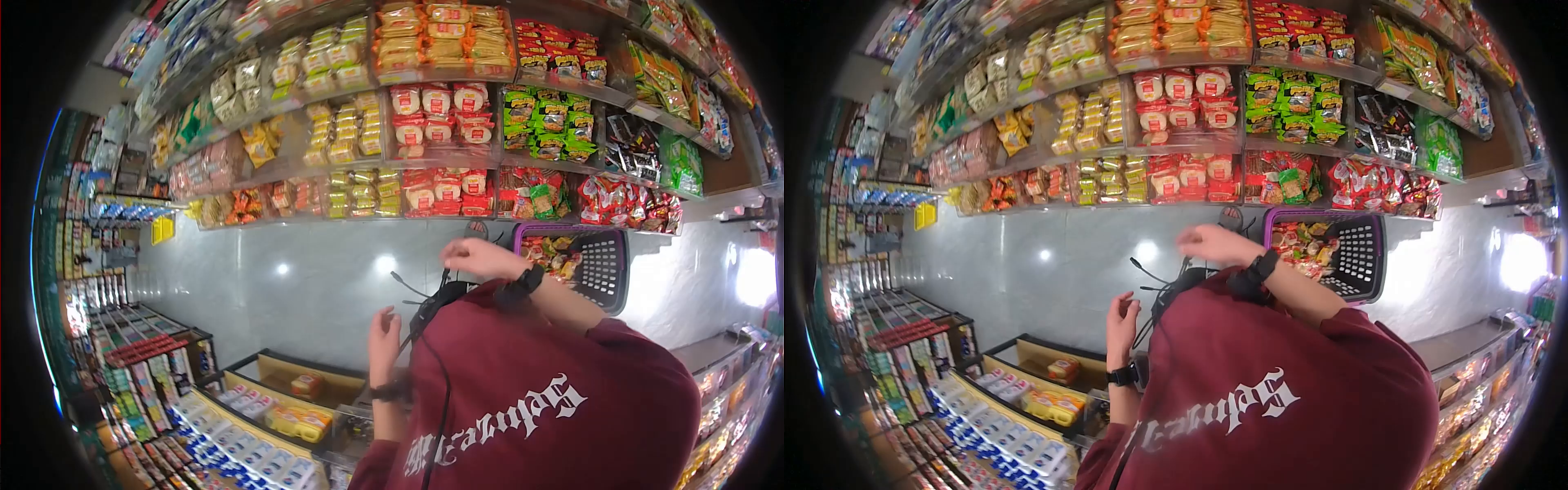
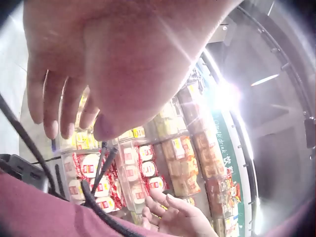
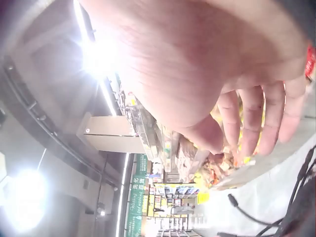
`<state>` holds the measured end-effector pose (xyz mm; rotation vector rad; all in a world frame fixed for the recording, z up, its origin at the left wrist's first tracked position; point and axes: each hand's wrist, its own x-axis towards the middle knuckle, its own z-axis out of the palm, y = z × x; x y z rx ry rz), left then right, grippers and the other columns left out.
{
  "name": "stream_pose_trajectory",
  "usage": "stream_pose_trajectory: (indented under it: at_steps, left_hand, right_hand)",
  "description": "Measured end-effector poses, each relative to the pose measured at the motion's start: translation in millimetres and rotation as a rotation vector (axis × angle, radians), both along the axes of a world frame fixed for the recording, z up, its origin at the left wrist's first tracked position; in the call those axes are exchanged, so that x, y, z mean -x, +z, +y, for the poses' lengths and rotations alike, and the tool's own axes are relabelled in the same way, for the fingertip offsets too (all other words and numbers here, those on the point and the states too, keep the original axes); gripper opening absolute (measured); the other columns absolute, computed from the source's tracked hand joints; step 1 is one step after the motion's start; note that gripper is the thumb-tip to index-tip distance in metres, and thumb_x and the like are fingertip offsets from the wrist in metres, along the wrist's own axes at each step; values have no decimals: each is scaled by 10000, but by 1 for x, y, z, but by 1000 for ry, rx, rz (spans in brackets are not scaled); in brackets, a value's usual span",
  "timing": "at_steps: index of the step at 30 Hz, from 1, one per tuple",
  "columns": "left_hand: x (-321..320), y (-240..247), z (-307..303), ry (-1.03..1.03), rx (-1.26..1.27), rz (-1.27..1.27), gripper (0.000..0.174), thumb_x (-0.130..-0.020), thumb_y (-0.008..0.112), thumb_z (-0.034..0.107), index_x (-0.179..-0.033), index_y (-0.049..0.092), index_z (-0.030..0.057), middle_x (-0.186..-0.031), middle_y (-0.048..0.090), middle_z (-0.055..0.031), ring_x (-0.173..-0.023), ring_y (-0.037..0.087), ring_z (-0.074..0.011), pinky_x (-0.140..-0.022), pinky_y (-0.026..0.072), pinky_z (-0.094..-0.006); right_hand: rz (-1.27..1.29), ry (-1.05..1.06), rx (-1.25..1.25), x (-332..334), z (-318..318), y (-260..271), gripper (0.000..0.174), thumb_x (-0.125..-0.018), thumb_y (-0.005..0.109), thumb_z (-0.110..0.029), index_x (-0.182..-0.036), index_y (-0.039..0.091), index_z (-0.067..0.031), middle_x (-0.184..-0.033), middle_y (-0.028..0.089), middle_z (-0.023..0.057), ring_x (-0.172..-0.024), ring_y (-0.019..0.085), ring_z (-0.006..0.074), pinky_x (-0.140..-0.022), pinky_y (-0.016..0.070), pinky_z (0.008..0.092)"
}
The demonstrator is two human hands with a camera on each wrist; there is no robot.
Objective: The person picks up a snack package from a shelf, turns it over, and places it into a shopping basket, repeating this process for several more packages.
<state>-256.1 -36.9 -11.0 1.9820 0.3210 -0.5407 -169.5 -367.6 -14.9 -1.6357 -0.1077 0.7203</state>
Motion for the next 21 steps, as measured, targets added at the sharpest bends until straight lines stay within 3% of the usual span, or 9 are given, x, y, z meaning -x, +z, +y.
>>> stream_pose_trajectory:
  at_steps: [5, 8, 11, 13, 15, 16, 19, 21]
  left_hand:
    - [-127, 26, -71, -37, -21, -169, 337, -1006, 655, 160, -1310, 611, 23, -1187, 684, -127, -1016, 670, -208, -906, 538, -356]
    - [-206, 25, -118, -222, -224, -440, 354, -981, 668, 136, -1312, 612, 24, -1225, 660, -160, -1055, 666, -245, -909, 546, -374]
    - [-275, 29, -163, -434, -268, -551, 401, -955, 687, 156, -1339, 606, 69, -1273, 632, -203, -1126, 638, -369, -958, 534, -448]
    - [-315, 10, -181, -582, -296, -597, 430, -943, 709, 205, -1352, 607, 117, -1311, 607, -226, -1124, 614, -456, -986, 515, -510]
    - [-346, -16, -196, -656, -394, -585, 482, -934, 702, 283, -1383, 587, 151, -1367, 587, -231, -1198, 589, -468, -1023, 499, -526]
    - [-359, -30, -201, -690, -441, -580, 509, -930, 699, 322, -1399, 577, 168, -1396, 577, -234, -1235, 577, -474, -1041, 491, -533]
    - [-393, -61, -215, -770, -544, -307, 589, -927, 662, 424, -1439, 537, 161, -1437, 557, -241, -1342, 517, -482, -1094, 468, -533]
    - [-412, -78, -223, -839, -600, -117, 620, -904, 647, 472, -1450, 551, 193, -1494, 542, -200, -1388, 486, -484, -1140, 428, -541]
  right_hand:
    - [-12, -194, 27, -92, -54, 32, 345, -1022, 661, -256, -1289, 645, -38, -1169, 697, 89, -1100, 656, 171, -988, 513, 336]
    - [27, -283, 30, -124, -86, 27, 345, -1032, 664, -280, -1278, 644, -38, -1170, 694, 85, -1129, 650, 159, -991, 512, 324]
    - [-26, -327, 2, -136, -119, 8, 345, -1032, 657, -325, -1217, 669, -34, -1181, 711, 103, -1154, 665, 196, -1015, 517, 352]
    - [-29, -423, -51, -134, -136, 1, 307, -1038, 661, -272, -1222, 670, -26, -1187, 713, 98, -1136, 674, 180, -1000, 524, 333]
    - [42, -502, -27, -125, -150, 24, 296, -1032, 671, -245, -1224, 668, -19, -1183, 715, 93, -1113, 680, 169, -986, 528, 320]
    - [-9, -577, 1, -118, -153, 6, 284, -1024, 682, -215, -1215, 665, -5, -1161, 719, 77, -1065, 686, 153, -965, 532, 308]
    - [-13, -683, -7, -97, -156, 10, 282, -1022, 685, -198, -1219, 661, 3, -1142, 718, 69, -1040, 681, 144, -938, 537, 301]
    - [23, -771, -47, -83, -148, 16, 272, -1018, 693, -191, -1215, 668, -5, -1132, 714, 65, -1032, 673, 132, -917, 541, 303]
